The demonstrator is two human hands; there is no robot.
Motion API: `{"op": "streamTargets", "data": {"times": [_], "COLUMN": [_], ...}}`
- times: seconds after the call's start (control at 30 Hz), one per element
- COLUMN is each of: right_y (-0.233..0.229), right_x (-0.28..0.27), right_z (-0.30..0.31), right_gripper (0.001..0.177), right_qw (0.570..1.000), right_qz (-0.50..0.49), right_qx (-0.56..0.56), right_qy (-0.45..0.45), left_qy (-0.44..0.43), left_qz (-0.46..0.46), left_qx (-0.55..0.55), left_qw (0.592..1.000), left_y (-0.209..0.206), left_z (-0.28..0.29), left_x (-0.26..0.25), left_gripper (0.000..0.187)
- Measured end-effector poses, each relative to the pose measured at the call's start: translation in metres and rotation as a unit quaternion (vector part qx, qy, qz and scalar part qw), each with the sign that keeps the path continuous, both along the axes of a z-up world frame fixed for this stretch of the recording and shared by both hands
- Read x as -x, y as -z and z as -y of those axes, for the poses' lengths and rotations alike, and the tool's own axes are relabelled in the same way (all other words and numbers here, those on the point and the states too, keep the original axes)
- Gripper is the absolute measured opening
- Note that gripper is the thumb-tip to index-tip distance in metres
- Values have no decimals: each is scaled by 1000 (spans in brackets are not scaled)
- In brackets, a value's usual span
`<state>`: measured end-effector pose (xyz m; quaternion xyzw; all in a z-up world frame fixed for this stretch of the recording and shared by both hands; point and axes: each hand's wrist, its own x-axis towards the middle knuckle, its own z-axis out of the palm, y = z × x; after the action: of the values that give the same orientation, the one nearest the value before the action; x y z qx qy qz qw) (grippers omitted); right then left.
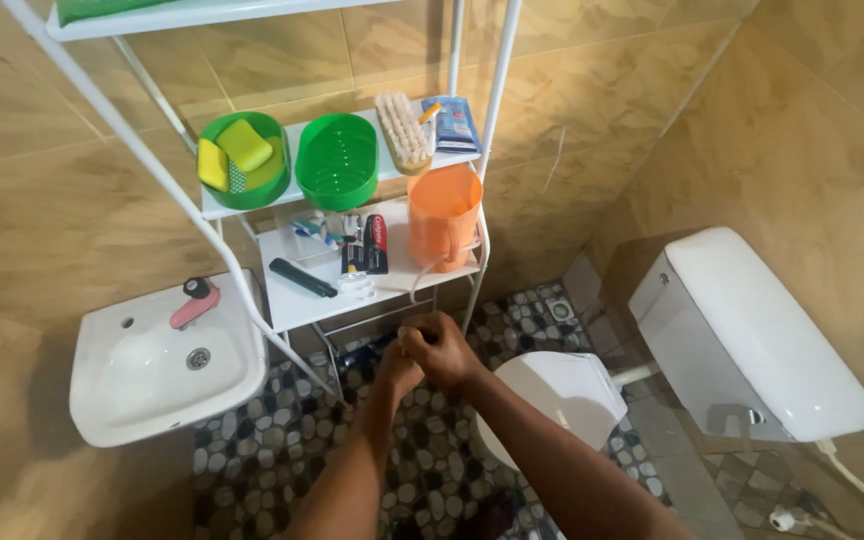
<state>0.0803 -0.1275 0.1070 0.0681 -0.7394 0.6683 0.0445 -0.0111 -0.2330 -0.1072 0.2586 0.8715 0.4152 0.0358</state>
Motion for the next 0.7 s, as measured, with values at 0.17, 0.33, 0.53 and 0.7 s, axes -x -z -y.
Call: {"op": "streamTargets", "data": {"times": [0.17, 0.33, 0.53, 0.7], "right_y": [-26, -74, -91, -87], "right_x": [10, 14, 15, 10], "right_z": [-11, -11, -2, 8], "right_gripper": [26, 29, 35, 25], "right_qw": [997, 987, 994, 999], "right_qz": [-4, 86, 58, 1], "right_qx": [-17, 26, 34, 4], "right_qy": [-70, -134, -84, -33], "left_qy": [24, 0, 10, 9], "left_qz": [65, 64, 86, 50], "left_qx": [-106, -99, -226, -199], "left_qw": [992, 993, 970, 979], "left_y": [-84, -129, -147, -135], "left_z": [4, -7, -6, -5], "left_x": [-27, -35, -25, -7], "left_gripper": [34, 40, 35, 33]}}
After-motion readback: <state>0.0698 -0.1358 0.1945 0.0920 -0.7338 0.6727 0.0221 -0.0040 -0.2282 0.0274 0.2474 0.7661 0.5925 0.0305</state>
